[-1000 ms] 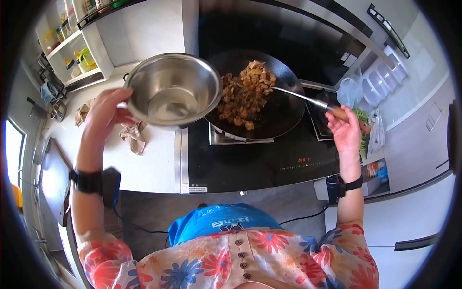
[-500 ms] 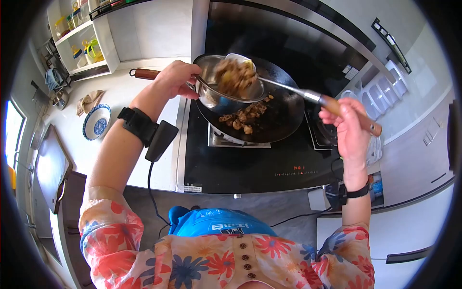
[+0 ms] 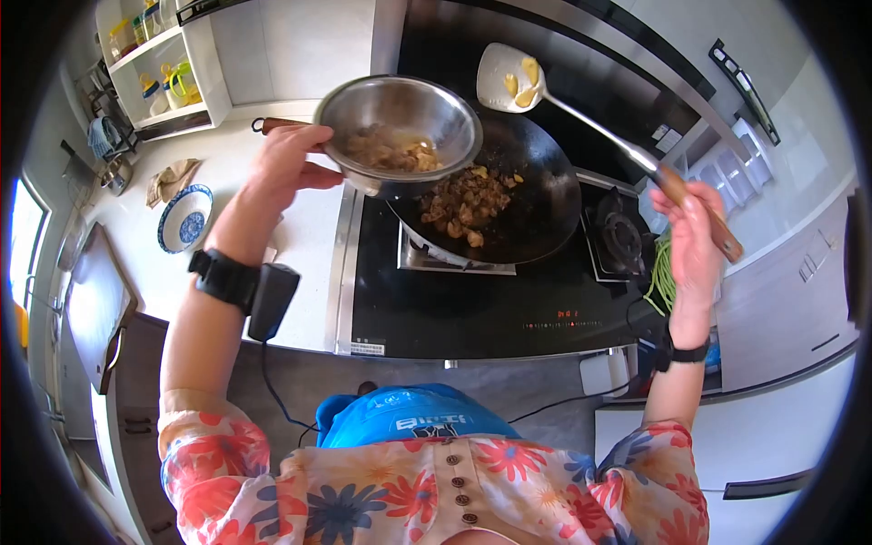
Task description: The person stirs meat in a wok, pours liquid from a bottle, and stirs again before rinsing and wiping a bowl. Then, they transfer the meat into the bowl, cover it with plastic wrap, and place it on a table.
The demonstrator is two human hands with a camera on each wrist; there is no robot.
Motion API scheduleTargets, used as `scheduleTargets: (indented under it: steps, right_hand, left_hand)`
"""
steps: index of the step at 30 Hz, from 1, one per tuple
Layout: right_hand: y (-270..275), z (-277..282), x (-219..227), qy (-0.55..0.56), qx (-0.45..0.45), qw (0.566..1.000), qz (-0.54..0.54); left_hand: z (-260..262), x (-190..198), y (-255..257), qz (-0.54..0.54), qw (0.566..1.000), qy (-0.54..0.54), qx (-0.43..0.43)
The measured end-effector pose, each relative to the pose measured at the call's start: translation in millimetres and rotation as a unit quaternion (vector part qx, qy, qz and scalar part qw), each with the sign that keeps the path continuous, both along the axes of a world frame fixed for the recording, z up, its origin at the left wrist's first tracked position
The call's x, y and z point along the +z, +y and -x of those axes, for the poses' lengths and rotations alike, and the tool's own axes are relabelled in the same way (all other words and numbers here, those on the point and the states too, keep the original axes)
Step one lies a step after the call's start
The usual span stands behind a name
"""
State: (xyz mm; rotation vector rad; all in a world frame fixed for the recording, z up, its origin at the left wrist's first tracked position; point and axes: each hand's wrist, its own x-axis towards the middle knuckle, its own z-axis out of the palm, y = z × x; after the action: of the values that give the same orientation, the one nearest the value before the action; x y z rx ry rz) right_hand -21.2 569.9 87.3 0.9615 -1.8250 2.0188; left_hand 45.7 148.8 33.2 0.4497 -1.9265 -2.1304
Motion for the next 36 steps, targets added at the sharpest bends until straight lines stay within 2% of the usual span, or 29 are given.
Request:
scheduleTargets:
  steps: [1,2,4,7,9,11,14,16,17,18,20,21,22,23,25,28,29,30,32,36]
  right_hand:
    - [-7,9,-10,-0.016,-0.026,0.999,-0.022]
    - [-9,23,-22,-0.03,-0.016,0.998,-0.044]
    - [-27,35,-38,-0.061,-0.022,0.994,-0.084]
    - [-48,55,-57,-0.048,0.033,0.987,-0.151]
    - [-56,50,-49,-0.044,0.045,0.983,-0.172]
    - [-57,43,-33,-0.024,0.112,0.952,-0.284]
    - [-45,40,-4,-0.03,0.12,0.938,-0.324]
    - [-35,41,18,-0.022,0.065,0.948,-0.311]
    - [-30,45,25,-0.056,0.048,0.962,-0.263]
    - [-22,51,36,-0.038,-0.014,0.954,-0.295]
    - [0,79,49,-0.081,-0.081,0.95,-0.29]
    - [14,92,50,-0.082,-0.082,0.95,-0.29]
    - [28,107,47,-0.137,-0.09,0.946,-0.281]
    - [35,117,39,-0.191,-0.097,0.938,-0.272]
    - [33,120,-4,-0.265,-0.099,0.941,-0.183]
    - [12,113,-83,-0.377,0.022,0.925,-0.032]
    - [3,106,-101,-0.403,0.016,0.915,0.011]
    - [-6,95,-107,-0.427,-0.002,0.903,0.042]
    - [-16,79,-110,-0.407,-0.007,0.909,0.087]
    - [-5,69,-105,-0.395,-0.018,0.912,0.109]
  left_hand:
    - [-7,2,-6,-0.003,1.0,-0.002,-0.01]
    - [-14,2,-12,-0.007,1.0,-0.011,-0.013]
    - [-27,2,-18,-0.024,0.999,-0.007,0.024]
    - [-46,5,-22,-0.011,0.999,-0.008,0.051]
    - [-57,2,-25,-0.012,0.998,-0.001,0.062]
    - [-65,-4,-32,-0.013,0.998,0.011,0.069]
    - [-75,-8,-35,-0.019,0.997,0.009,0.079]
    - [-81,-11,-37,-0.031,0.996,0.004,0.082]
    - [-85,-13,-40,-0.026,0.996,0.003,0.084]
    - [-88,-16,-43,-0.021,0.996,0.001,0.086]
    - [-91,-21,-48,-0.018,0.997,0.004,0.079]
    - [-94,-20,-47,-0.013,0.997,0.0,0.08]
    - [-96,-19,-47,-0.009,0.997,-0.004,0.082]
    - [-98,-18,-46,-0.01,0.996,-0.012,0.083]
    - [-100,-18,-43,-0.011,0.996,-0.01,0.091]
    - [-100,-21,-44,-0.012,0.996,-0.002,0.09]
    - [-100,-21,-45,-0.011,0.997,0.001,0.079]
    - [-99,-21,-45,-0.007,0.997,0.001,0.082]
    - [-95,-18,-44,-0.008,0.997,-0.012,0.08]
    - [-83,-13,-42,-0.004,0.997,-0.009,0.083]
